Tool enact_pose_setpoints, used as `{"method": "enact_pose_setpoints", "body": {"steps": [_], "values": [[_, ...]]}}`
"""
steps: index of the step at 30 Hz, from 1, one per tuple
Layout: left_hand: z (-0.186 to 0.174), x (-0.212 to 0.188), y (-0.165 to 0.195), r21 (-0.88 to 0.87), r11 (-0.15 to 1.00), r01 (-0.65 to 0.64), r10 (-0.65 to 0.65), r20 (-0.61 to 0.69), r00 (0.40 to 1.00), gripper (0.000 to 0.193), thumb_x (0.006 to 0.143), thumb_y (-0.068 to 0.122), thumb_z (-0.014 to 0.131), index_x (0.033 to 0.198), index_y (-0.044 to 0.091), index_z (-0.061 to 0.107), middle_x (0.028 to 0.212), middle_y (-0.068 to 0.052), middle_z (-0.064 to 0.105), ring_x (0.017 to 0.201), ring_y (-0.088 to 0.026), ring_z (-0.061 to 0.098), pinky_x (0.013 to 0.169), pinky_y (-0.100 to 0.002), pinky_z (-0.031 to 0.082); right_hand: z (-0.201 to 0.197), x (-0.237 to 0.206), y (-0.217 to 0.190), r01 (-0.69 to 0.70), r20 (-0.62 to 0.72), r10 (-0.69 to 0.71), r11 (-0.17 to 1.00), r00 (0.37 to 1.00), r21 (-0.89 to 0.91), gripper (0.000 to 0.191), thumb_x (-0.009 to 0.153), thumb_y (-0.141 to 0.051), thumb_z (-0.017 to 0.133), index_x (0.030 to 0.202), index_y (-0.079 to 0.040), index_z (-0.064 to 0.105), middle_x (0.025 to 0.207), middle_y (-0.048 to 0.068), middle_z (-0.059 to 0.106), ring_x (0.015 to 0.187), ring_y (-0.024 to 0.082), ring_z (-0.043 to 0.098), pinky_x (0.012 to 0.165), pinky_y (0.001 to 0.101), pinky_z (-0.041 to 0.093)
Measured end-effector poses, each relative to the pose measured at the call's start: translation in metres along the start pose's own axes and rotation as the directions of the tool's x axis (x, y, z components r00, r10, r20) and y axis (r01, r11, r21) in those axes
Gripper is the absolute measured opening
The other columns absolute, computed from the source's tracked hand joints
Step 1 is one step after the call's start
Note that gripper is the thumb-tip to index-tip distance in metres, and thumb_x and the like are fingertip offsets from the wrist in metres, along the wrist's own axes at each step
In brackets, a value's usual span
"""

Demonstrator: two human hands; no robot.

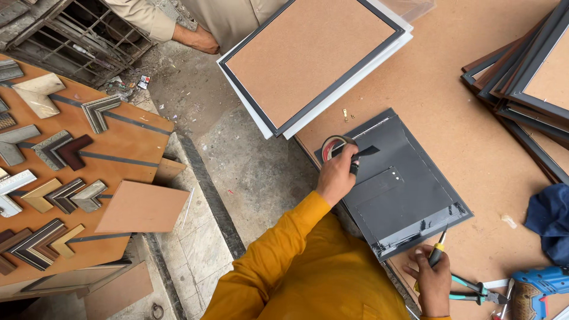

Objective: The person uses a pneumatic nail gun to fasten a black frame around a rectangular board, then applies black tape along the frame edges, trims excess tape with a utility knife, and wipes the surface with a cloth. The finished frame is wrapped in plastic and handed to another person, who pays the worker.

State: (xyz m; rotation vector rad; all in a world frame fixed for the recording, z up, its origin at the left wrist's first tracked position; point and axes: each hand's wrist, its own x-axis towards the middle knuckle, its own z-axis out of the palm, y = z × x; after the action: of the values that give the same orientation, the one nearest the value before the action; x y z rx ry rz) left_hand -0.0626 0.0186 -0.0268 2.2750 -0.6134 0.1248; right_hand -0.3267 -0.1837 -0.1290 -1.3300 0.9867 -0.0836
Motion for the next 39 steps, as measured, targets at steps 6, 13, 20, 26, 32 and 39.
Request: {"method": "enact_pose_setpoints", "body": {"steps": [6, 13, 20, 26, 32, 39], "values": [[0.046, 0.067, -0.015, 0.366, 0.926, 0.094, -0.130, 0.075, 0.989, 0.039, 0.083, 0.002, 0.068, 0.116, -0.001, 0.049, 0.091, -0.023, 0.069, 0.083, -0.041, 0.071, 0.072, -0.049, 0.058, 0.012, 0.001, -0.013, -0.010, -0.008, 0.010, 1.000, 1.000, 0.004, 0.051, 0.100, -0.004, 0.055, 0.147, 0.009, 0.040, 0.120, 0.017, 0.062, 0.105, 0.025, 0.068, 0.076, 0.0396, 0.063], [0.065, 0.077, -0.023, 0.405, 0.900, 0.163, -0.203, 0.058, 0.977, 0.039, 0.084, 0.005, 0.070, 0.116, -0.003, 0.048, 0.097, -0.026, 0.068, 0.092, -0.041, 0.070, 0.078, -0.049, 0.058, 0.010, 0.013, 0.003, -0.013, 0.029, 0.010, 0.994, 1.000, 0.104, 0.053, 0.102, -0.003, 0.055, 0.151, 0.012, 0.040, 0.121, 0.016, 0.058, 0.108, 0.024, 0.065, 0.083, 0.0397, 0.060], [0.062, 0.086, -0.014, 0.331, 0.919, 0.214, -0.271, 0.135, 0.953, 0.049, 0.081, 0.007, 0.074, 0.120, -0.003, 0.046, 0.101, -0.027, 0.068, 0.100, -0.043, 0.067, 0.083, -0.050, 0.057, 0.009, 0.026, 0.001, -0.124, 0.004, 0.126, 0.971, 0.992, 0.203, 0.057, 0.103, -0.005, 0.060, 0.151, 0.014, 0.037, 0.122, 0.017, 0.056, 0.106, 0.025, 0.064, 0.084, 0.0383, 0.058], [0.059, 0.075, -0.008, 0.353, 0.917, 0.183, -0.216, 0.056, 0.975, 0.052, 0.078, 0.008, 0.076, 0.120, -0.001, 0.046, 0.115, -0.031, 0.064, 0.112, -0.045, 0.063, 0.098, -0.052, 0.051, 0.013, 0.017, -0.016, -0.085, -0.041, 0.091, 0.988, 0.995, 0.129, 0.055, 0.100, -0.006, 0.060, 0.149, 0.011, 0.041, 0.125, 0.014, 0.058, 0.108, 0.021, 0.064, 0.082, 0.0366, 0.057], [0.049, 0.085, -0.007, 0.436, 0.865, 0.250, -0.296, 0.041, 0.954, 0.054, 0.078, 0.013, 0.077, 0.122, 0.001, 0.048, 0.113, -0.028, 0.066, 0.113, -0.045, 0.062, 0.111, -0.065, 0.037, 0.026, 0.015, -0.031, -0.007, -0.009, 0.008, 0.988, 1.000, 0.157, 0.053, 0.099, -0.004, 0.060, 0.149, 0.004, 0.045, 0.115, 0.006, 0.054, 0.103, 0.017, 0.062, 0.081, 0.0330, 0.056], [0.055, 0.079, -0.026, 0.324, 0.906, 0.271, -0.322, 0.113, 0.940, 0.050, 0.077, 0.000, 0.072, 0.123, -0.002, 0.052, 0.096, -0.025, 0.070, 0.094, -0.043, 0.069, 0.085, -0.050, 0.054, 0.000, 0.027, -0.032, 0.060, -0.090, -0.035, 0.956, 0.995, 0.286, 0.050, 0.096, -0.001, 0.056, 0.146, -0.002, 0.049, 0.108, 0.000, 0.056, 0.094, 0.011, 0.064, 0.075, 0.0288, 0.057]]}}
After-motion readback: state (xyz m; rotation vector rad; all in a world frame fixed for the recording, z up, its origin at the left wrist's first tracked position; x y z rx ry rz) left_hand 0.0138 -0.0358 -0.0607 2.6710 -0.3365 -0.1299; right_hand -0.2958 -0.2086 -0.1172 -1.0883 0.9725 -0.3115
